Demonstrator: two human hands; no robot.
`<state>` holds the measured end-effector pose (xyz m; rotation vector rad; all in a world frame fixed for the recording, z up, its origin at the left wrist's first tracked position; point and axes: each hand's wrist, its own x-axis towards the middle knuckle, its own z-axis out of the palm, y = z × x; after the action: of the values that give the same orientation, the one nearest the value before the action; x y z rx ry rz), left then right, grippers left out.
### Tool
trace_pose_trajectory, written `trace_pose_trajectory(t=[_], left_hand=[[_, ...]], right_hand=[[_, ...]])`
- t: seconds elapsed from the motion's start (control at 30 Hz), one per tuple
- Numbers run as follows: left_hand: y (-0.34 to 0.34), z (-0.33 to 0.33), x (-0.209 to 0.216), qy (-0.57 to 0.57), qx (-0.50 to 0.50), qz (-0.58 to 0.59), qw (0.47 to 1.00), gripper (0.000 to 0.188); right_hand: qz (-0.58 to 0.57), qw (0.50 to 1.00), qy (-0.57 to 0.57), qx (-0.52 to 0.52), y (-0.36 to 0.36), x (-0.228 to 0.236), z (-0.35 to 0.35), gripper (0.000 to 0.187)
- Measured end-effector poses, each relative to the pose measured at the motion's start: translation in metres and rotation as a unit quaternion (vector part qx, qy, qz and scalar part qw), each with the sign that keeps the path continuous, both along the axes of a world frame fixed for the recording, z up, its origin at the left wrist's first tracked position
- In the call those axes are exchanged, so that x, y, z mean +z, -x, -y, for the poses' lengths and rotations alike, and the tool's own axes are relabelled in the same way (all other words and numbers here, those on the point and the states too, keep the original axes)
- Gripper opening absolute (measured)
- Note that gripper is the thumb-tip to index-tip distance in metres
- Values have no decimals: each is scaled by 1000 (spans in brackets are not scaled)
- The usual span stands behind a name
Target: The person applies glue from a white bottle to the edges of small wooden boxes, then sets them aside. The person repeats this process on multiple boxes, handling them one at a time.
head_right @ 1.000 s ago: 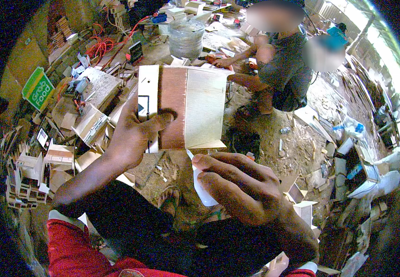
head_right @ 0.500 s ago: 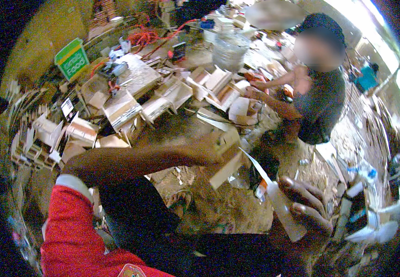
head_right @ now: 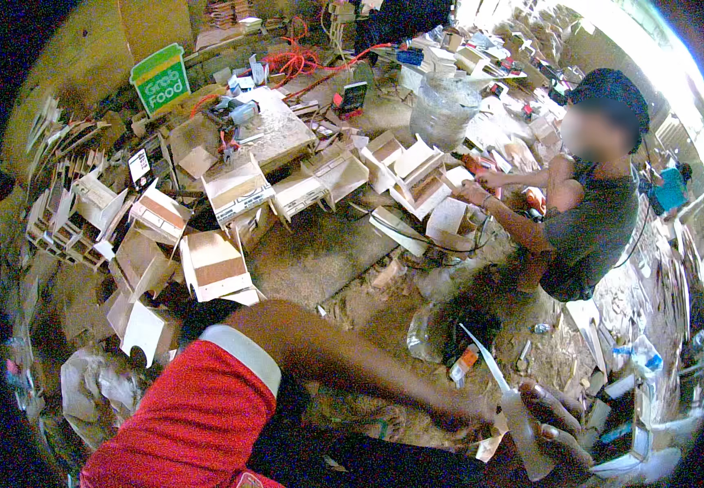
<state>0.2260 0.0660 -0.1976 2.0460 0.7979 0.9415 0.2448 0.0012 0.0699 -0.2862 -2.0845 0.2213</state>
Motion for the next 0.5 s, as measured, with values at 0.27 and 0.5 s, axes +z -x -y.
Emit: trace_pose_trajectory(t=[0.27, 0.5], left_hand=[[426, -67, 26, 128, 410, -273, 861, 46], [621, -31, -31, 247, 701, -299, 599, 73]], right_hand=[[-5, 987, 157, -16, -5, -20, -22, 27], [142, 981, 128, 27, 7, -26, -63, 28]])
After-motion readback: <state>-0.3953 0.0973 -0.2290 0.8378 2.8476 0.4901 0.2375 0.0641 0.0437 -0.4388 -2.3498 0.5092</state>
